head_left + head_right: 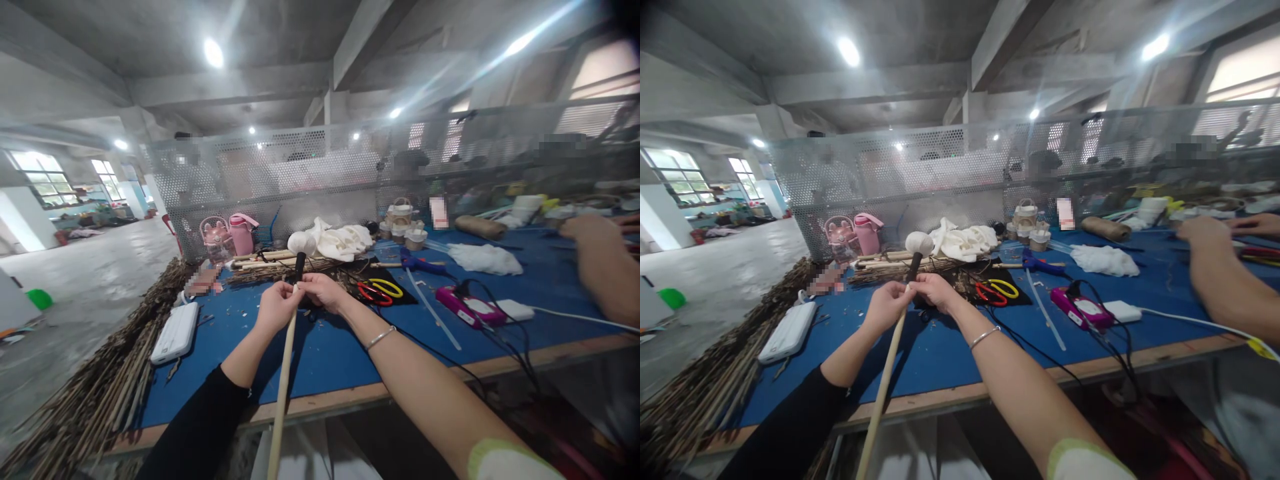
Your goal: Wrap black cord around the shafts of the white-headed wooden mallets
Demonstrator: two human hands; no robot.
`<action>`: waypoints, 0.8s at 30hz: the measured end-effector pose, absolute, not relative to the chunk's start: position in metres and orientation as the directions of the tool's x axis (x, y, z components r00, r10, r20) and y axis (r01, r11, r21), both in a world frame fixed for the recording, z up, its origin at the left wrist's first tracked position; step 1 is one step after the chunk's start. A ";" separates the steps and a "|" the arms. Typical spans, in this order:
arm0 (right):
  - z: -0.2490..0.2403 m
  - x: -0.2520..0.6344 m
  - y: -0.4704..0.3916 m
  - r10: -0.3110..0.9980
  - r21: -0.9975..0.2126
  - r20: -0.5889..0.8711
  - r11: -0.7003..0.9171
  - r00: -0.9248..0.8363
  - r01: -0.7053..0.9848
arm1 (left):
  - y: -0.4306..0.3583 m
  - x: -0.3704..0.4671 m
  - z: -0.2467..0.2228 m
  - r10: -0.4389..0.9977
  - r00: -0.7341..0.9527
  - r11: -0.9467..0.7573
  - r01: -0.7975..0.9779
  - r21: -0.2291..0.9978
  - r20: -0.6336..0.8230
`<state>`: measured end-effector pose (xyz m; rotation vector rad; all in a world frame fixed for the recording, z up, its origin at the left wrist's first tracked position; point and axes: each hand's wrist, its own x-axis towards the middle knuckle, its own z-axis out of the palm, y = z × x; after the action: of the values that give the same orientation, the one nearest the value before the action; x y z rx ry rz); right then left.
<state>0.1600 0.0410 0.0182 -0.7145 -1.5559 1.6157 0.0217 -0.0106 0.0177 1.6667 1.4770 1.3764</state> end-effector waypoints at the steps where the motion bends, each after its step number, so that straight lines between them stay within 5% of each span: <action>1: 0.018 0.160 0.041 0.821 -0.987 0.115 0.031 -0.559 -0.157 | -0.011 0.022 0.019 0.935 -0.115 -0.271 0.381 0.884 0.336; 15: 0.018 0.164 0.042 0.760 -0.957 0.161 -0.035 -0.630 -0.288 | -0.014 0.031 0.016 0.983 0.019 -0.183 -0.031 0.983 0.183; 24: 0.017 0.159 0.041 0.829 -0.985 0.115 0.026 -0.548 -0.168 | -0.023 0.030 0.022 0.927 -0.143 -0.278 0.358 0.891 0.347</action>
<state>0.1586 0.0409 0.0167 -0.6978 -1.5303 1.6322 0.0298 -0.0229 0.0219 1.6111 1.4509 1.4339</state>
